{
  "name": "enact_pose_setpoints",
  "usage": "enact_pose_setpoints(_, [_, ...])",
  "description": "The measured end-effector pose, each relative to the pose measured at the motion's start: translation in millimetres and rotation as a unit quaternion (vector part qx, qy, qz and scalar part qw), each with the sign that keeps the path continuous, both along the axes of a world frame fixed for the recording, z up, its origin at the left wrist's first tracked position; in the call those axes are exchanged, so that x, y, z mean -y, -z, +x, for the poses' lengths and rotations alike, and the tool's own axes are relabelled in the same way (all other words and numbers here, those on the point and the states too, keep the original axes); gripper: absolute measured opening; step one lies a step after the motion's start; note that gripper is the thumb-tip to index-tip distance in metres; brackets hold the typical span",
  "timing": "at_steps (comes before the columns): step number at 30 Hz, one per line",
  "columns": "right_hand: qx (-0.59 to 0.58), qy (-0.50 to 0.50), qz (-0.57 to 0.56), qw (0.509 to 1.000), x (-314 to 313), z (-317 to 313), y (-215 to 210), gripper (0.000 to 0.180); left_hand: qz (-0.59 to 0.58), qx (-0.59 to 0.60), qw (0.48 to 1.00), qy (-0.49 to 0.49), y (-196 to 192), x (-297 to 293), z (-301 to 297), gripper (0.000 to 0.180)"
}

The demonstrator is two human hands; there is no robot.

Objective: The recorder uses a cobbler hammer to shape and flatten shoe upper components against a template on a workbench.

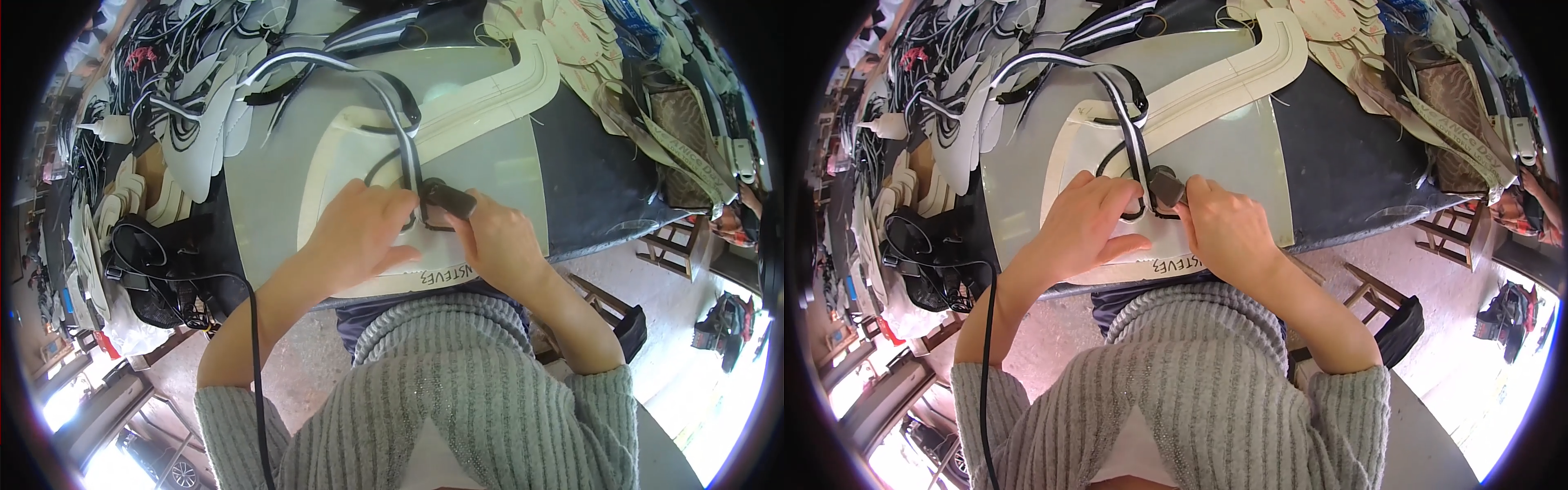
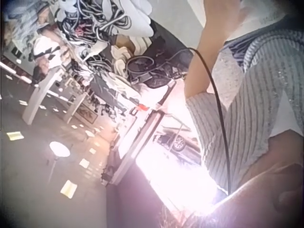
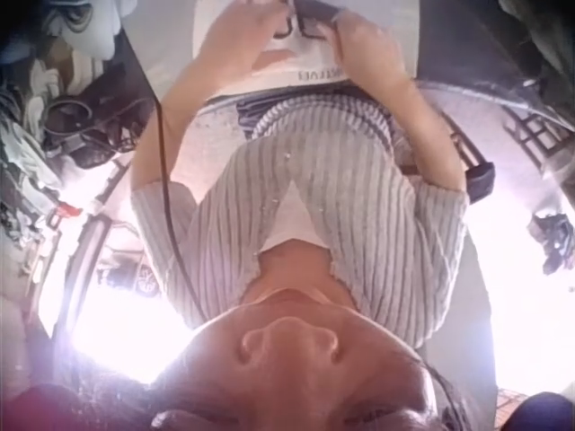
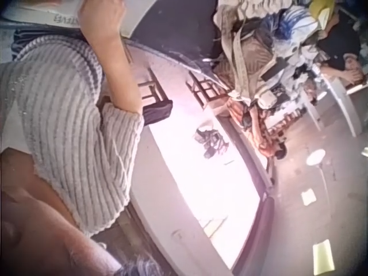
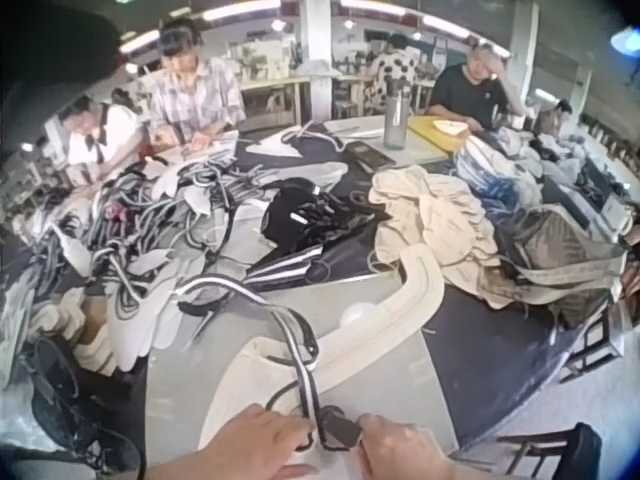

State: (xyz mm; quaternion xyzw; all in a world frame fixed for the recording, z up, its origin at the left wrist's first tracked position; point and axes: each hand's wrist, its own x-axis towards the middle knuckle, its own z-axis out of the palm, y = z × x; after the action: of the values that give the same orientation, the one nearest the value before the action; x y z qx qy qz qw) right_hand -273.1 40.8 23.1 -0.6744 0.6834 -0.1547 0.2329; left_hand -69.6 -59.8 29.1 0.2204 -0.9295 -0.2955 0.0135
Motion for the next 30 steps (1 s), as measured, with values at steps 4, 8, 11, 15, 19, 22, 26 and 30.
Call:
enact_pose_setpoints(4, [-0.001, -0.002, -0.019, 1.000, -1, 1, 0, 0.021, -0.023, -0.042, 0.998, -0.042, 2, -10, 2, 0.051])
enact_pose_setpoints(8, [-0.004, -0.008, -0.023, 1.000, -3, 2, 5, 0.022, -0.055, -0.093, 0.991, -0.084, 7, -23, 3, 0.048])
enact_pose_setpoints(11, [0.001, 0.006, -0.044, 0.999, -6, 2, 4, 0.025, -0.167, -0.127, 0.977, -0.034, 18, -34, 11, 0.049])
enact_pose_setpoints(15, [0.024, -0.021, -0.015, 0.999, -7, 0, 0, 0.040, -0.222, -0.151, 0.961, -0.065, 31, -43, 17, 0.055])
enact_pose_setpoints(19, [0.017, -0.020, 0.012, 1.000, -9, 2, -3, 0.052, -0.214, -0.180, 0.958, -0.056, 36, -44, 18, 0.059])
enact_pose_setpoints(22, [0.013, -0.012, 0.019, 1.000, -9, 2, -4, 0.052, -0.168, -0.197, 0.964, -0.053, 35, -36, 17, 0.054])
enact_pose_setpoints(26, [0.016, -0.011, 0.009, 1.000, -9, 2, -3, 0.052, -0.028, -0.198, 0.975, -0.097, 32, -26, 9, 0.046])
enact_pose_setpoints(30, [0.016, -0.006, 0.024, 1.000, -7, 2, -3, 0.053, 0.062, -0.182, 0.968, -0.161, 28, -32, 12, 0.044])
